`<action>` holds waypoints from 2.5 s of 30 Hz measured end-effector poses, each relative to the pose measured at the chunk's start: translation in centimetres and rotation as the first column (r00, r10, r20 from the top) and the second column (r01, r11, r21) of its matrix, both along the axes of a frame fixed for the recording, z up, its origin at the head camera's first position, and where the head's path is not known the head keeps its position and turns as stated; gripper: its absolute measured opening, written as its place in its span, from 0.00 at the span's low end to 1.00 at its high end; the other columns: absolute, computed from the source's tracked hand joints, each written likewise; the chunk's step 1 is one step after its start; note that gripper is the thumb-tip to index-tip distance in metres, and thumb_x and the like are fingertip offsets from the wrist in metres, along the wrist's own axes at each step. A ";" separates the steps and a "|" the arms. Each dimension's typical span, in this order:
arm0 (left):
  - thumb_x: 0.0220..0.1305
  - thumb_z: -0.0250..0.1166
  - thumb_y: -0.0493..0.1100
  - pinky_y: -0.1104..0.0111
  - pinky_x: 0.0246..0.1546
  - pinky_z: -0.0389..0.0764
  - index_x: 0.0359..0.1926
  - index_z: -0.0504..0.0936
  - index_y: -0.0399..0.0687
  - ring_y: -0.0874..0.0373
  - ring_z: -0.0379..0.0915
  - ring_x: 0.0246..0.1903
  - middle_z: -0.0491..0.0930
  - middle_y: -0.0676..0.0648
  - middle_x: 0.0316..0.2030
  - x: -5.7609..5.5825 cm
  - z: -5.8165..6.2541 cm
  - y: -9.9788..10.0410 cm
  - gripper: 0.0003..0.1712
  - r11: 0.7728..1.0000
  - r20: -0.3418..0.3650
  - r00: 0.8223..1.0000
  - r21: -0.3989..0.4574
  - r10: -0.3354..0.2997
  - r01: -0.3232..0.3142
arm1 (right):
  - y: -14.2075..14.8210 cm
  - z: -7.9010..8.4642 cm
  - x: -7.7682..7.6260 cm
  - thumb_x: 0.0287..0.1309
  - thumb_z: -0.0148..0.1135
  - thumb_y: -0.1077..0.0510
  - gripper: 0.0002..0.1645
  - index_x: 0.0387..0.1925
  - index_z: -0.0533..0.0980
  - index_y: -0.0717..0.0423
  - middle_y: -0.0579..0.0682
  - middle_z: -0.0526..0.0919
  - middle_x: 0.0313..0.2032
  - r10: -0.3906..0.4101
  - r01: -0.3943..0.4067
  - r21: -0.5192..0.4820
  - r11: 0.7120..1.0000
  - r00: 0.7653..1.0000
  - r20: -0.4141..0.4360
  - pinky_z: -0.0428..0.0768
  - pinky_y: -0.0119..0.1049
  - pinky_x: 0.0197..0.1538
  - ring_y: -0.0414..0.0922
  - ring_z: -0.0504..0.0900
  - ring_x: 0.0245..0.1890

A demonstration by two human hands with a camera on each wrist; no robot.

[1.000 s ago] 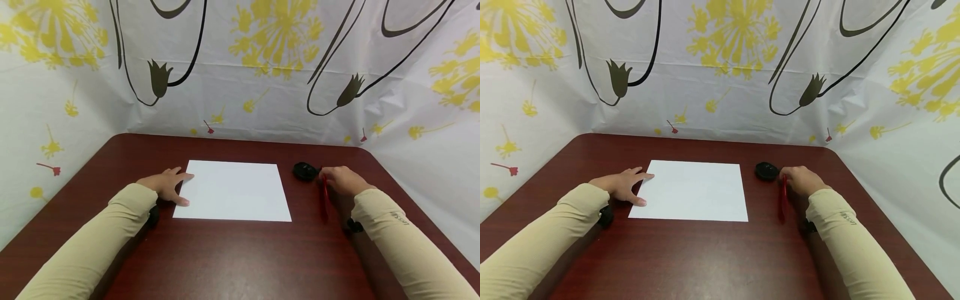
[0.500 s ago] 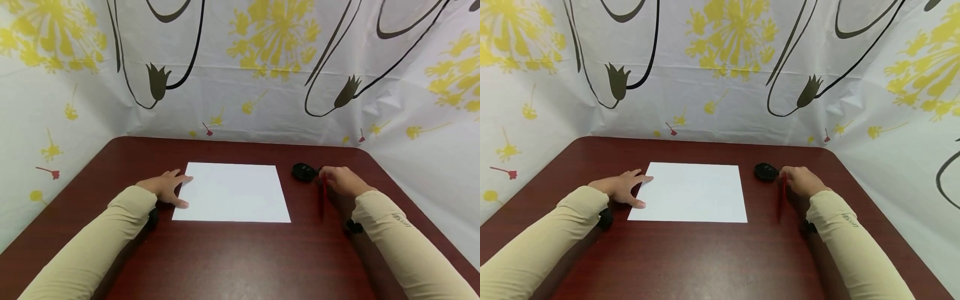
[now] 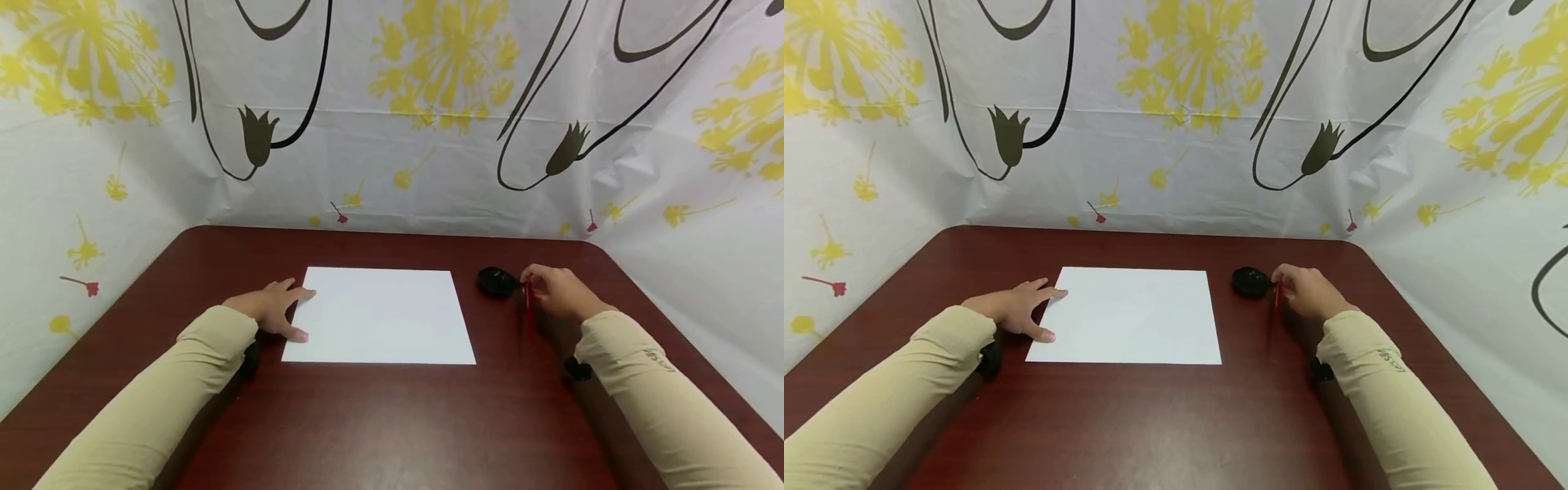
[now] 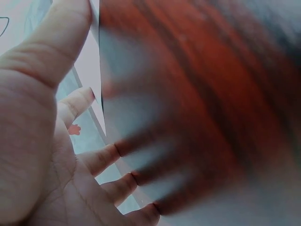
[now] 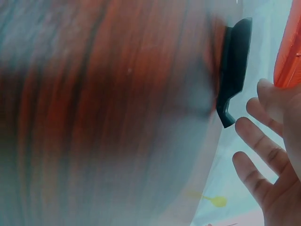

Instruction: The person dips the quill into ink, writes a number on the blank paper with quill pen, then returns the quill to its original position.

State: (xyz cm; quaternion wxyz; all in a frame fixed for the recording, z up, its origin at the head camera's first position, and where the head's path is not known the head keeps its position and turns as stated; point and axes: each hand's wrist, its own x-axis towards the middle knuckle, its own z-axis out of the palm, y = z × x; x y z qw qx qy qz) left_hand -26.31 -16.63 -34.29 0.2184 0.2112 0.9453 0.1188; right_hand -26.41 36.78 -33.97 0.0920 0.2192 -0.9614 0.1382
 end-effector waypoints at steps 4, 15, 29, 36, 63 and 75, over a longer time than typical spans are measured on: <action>0.52 0.71 0.64 0.33 0.59 0.53 0.75 0.54 0.47 0.26 0.36 0.69 0.40 0.26 0.71 -0.1 -0.1 -0.1 0.57 1.000 0.006 1.000 0.012 0.003 -0.004 | -0.1 -0.2 -0.3 0.56 0.55 0.72 0.14 0.42 0.76 0.58 0.55 0.82 0.35 -0.011 0.012 -0.044 0.999 1.000 0.006 0.76 0.42 0.31 0.48 0.78 0.31; 0.54 0.70 0.65 0.33 0.60 0.51 0.75 0.53 0.48 0.26 0.34 0.69 0.38 0.27 0.72 -0.3 -0.2 -0.1 0.57 1.000 0.017 1.000 0.014 0.003 -0.003 | -0.9 -0.2 -0.3 0.61 0.59 0.66 0.08 0.42 0.76 0.58 0.54 0.84 0.35 -0.006 0.004 -0.144 0.990 1.000 -0.014 0.77 0.48 0.36 0.51 0.82 0.34; 0.53 0.70 0.66 0.33 0.59 0.52 0.75 0.53 0.48 0.26 0.34 0.69 0.39 0.27 0.72 -0.2 -0.5 -0.3 0.58 1.000 0.017 1.000 0.002 0.003 -0.003 | -2.5 0.0 -0.2 0.60 0.66 0.62 0.13 0.45 0.75 0.62 0.56 0.83 0.38 0.007 0.004 -0.302 0.953 0.999 0.037 0.75 0.36 0.37 0.47 0.81 0.36; 0.53 0.70 0.65 0.32 0.59 0.52 0.75 0.53 0.47 0.26 0.34 0.69 0.39 0.26 0.72 -0.1 -0.2 -0.3 0.57 1.000 0.019 1.000 0.014 0.005 -0.005 | -3.0 0.2 -0.5 0.57 0.65 0.70 0.14 0.44 0.74 0.68 0.60 0.83 0.38 0.125 -0.119 -0.409 0.904 0.992 -0.014 0.74 0.23 0.38 0.36 0.79 0.36; 0.52 0.70 0.66 0.33 0.60 0.52 0.75 0.52 0.50 0.28 0.33 0.70 0.38 0.28 0.73 -0.2 -0.1 0.0 0.58 1.000 0.016 0.999 -0.006 0.027 -0.027 | -5.3 1.0 -0.7 0.65 0.60 0.65 0.13 0.45 0.68 0.69 0.46 0.85 0.34 0.091 0.042 -0.711 0.702 0.985 0.148 0.82 0.33 0.33 0.36 0.83 0.32; 0.53 0.70 0.66 0.33 0.60 0.51 0.75 0.52 0.49 0.27 0.33 0.69 0.38 0.27 0.72 -0.4 -0.1 0.0 0.58 1.000 0.032 0.999 0.006 0.020 -0.021 | -5.3 1.2 -0.3 0.69 0.54 0.62 0.08 0.46 0.67 0.60 0.45 0.83 0.37 0.197 0.082 -0.834 0.545 0.955 0.222 0.80 0.33 0.38 0.42 0.82 0.36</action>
